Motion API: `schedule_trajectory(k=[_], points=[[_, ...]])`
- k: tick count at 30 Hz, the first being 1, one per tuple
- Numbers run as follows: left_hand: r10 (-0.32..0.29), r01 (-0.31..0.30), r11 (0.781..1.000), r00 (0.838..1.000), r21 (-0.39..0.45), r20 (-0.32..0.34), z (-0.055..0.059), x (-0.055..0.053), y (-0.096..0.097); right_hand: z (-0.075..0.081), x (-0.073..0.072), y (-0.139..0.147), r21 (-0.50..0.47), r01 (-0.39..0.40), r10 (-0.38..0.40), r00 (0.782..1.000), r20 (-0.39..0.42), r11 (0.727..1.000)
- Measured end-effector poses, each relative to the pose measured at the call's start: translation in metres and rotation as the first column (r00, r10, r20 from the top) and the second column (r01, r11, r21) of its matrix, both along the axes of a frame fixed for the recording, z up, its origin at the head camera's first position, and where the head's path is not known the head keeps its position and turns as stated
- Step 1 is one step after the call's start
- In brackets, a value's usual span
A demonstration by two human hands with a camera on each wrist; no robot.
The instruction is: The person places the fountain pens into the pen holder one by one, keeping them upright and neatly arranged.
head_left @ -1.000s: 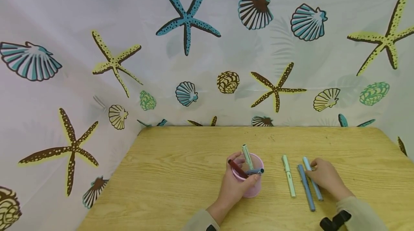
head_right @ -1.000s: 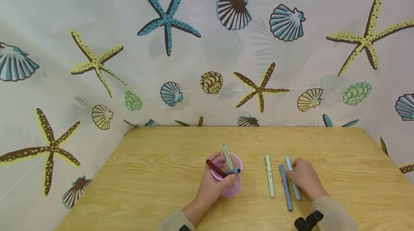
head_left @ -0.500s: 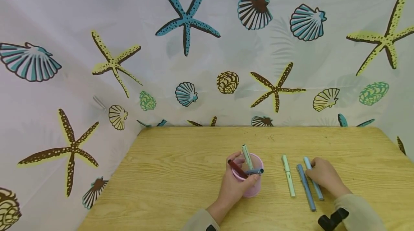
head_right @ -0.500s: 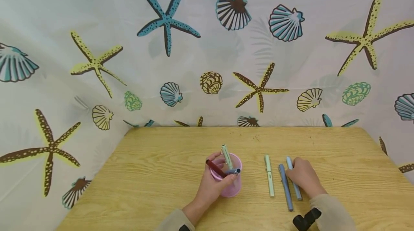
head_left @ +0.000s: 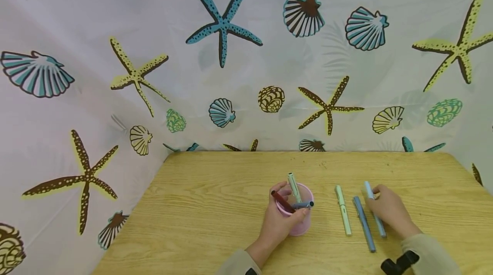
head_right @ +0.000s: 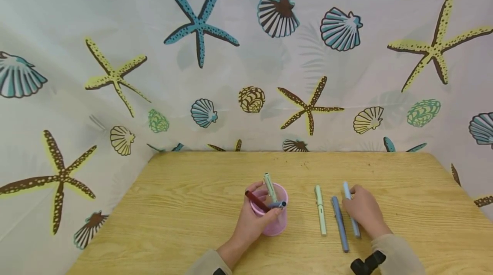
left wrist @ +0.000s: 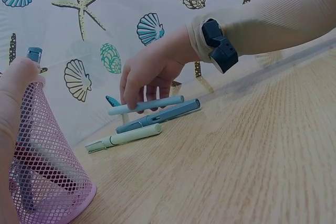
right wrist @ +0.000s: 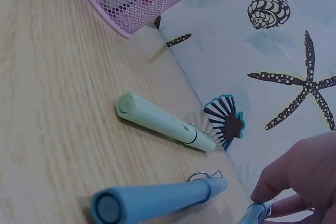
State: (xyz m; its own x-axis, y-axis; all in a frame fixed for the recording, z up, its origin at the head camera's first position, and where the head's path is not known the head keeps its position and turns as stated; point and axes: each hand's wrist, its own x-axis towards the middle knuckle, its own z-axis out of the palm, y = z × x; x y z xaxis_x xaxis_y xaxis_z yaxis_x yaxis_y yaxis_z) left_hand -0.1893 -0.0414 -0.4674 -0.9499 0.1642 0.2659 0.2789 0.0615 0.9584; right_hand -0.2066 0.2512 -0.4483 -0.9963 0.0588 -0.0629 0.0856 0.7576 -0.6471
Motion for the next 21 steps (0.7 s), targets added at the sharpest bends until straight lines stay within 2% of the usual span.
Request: schedule_trajectory(k=[4,13,15,21], points=[[0.008,-0.008,1.000,1.000,-0.010,-0.010,-0.007,-0.004,-0.001,0.007,0.000,-0.002,-0.005,0.009,-0.009,0.999,-0.038,1.000],[0.006,-0.006,1.000,1.000,-0.019,0.005,-0.008,-0.003,-0.001,0.012,0.003,-0.006,-0.050,0.009,-0.013,0.997,-0.079,0.999],[0.003,-0.003,1.000,1.000,-0.010,0.013,-0.005,-0.001,-0.001,0.013,0.002,-0.007,-0.062,0.011,-0.017,0.995,-0.097,0.998],[-0.003,0.003,1.000,1.000,-0.004,0.008,0.019,0.011,0.000,0.019,0.002,-0.013,-0.105,0.009,-0.026,0.987,-0.156,0.994]])
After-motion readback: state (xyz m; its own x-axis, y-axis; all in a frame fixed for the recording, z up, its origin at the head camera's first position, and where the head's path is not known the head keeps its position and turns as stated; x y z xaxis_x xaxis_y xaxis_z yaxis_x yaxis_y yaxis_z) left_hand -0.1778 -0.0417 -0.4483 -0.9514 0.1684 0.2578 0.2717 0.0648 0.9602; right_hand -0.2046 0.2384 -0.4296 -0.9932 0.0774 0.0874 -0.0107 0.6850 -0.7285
